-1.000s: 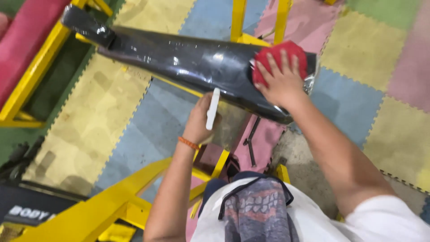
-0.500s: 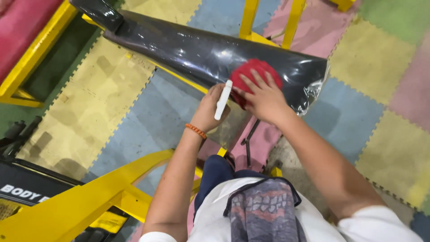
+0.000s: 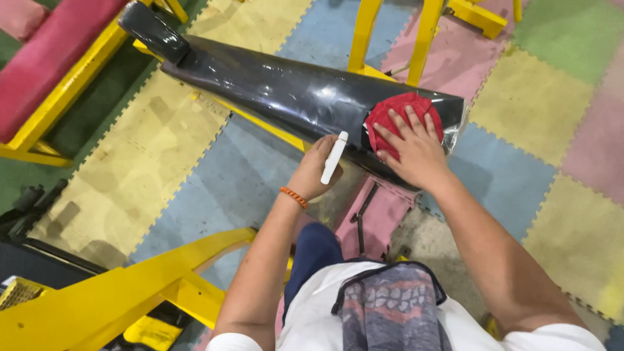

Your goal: Wiping down and cleaning various parts of gym machinery using a spray bottle and cloth.

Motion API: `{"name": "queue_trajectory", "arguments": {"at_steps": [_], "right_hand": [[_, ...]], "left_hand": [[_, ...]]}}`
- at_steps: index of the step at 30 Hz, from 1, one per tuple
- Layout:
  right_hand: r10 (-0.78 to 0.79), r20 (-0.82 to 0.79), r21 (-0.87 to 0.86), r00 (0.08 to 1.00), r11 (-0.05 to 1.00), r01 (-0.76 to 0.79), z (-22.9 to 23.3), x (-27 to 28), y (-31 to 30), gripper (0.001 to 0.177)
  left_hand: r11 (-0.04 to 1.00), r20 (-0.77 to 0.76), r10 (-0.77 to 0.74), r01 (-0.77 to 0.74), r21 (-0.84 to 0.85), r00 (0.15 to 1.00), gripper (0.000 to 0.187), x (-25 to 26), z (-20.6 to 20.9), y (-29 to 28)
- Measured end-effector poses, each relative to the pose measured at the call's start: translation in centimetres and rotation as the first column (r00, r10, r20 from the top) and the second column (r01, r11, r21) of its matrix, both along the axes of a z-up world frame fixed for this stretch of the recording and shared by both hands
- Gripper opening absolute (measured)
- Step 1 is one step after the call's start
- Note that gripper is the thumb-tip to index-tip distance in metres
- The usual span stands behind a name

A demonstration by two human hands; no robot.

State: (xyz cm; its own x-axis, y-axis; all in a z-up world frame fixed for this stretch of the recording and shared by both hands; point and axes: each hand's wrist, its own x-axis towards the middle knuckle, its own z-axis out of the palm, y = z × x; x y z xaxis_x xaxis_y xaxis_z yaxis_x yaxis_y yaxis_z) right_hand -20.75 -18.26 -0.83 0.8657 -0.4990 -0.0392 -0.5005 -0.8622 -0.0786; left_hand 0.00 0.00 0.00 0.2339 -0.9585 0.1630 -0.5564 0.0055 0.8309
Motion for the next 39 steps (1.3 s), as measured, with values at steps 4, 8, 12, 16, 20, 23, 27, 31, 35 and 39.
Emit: {"name": "queue_trajectory", "arguments": {"at_steps": [4, 8, 12, 16, 20, 23, 27, 31, 35, 39], "right_hand": [[-0.026, -0.020, -0.026, 0.999, 0.999, 0.025, 0.3, 0.8, -0.1, 0.064], [-0.051, -0.050, -0.040, 0.997, 0.998, 0.049, -0.7, 2.9, -0.6, 0.066], [-0.038, -0.041, -0.055, 0.998, 0.998, 0.036, -0.5, 3.8, 0.0, 0.065], [0.088, -0.052, -0.035, 0.995, 0.995, -0.090, -0.7, 2.6, -0.2, 0.061], [0.125, -0.002, -0.035, 0.992, 0.991, -0.125, 0.1, 0.9, 0.6, 0.058], [0.101, 0.072, -0.054, 0.992, 0.994, -0.097, -0.4, 1.4, 0.9, 0.062], [0.089, 0.081, -0.076, 0.993, 0.994, -0.083, 0.2, 2.3, 1.0, 0.082], [0.068, -0.005, -0.033, 0.998, 0.997, -0.068, -0.5, 2.8, 0.5, 0.086], [0.060, 0.031, -0.025, 0.998, 0.998, -0.059, 0.2, 2.8, 0.5, 0.087], [0.098, 0.154, -0.070, 0.983, 0.994, -0.088, 0.0, 2.4, 0.7, 0.091]], "left_hand": [[0.999, -0.006, -0.006, 0.006, -0.033, 1.000, 0.066, 0.0, -0.5, -1.1], [1.000, -0.006, 0.003, -0.003, -0.017, 1.000, 0.064, -0.1, -0.5, -2.0], [1.000, -0.012, 0.005, -0.005, -0.020, 1.000, 0.063, -0.4, -0.4, -1.7], [1.000, 0.006, -0.015, 0.015, -0.009, 1.000, 0.062, -0.2, 0.3, -1.0], [0.998, 0.016, -0.065, 0.065, 0.005, 0.998, 0.063, -0.2, -0.2, -1.0], [0.997, 0.052, -0.076, 0.075, 0.018, 0.996, 0.064, -0.8, -0.5, -1.2], [0.998, 0.052, -0.014, 0.017, -0.062, 0.999, 0.064, -1.7, -2.4, -2.2], [0.987, 0.063, 0.044, -0.034, -0.158, 0.997, 0.064, -2.5, -3.0, -2.2], [0.985, 0.088, 0.027, -0.012, -0.171, 0.996, 0.068, -2.3, -4.7, -2.5], [0.994, 0.205, 0.014, 0.009, -0.107, 0.979, 0.069, -2.4, -6.3, -3.1]]}}
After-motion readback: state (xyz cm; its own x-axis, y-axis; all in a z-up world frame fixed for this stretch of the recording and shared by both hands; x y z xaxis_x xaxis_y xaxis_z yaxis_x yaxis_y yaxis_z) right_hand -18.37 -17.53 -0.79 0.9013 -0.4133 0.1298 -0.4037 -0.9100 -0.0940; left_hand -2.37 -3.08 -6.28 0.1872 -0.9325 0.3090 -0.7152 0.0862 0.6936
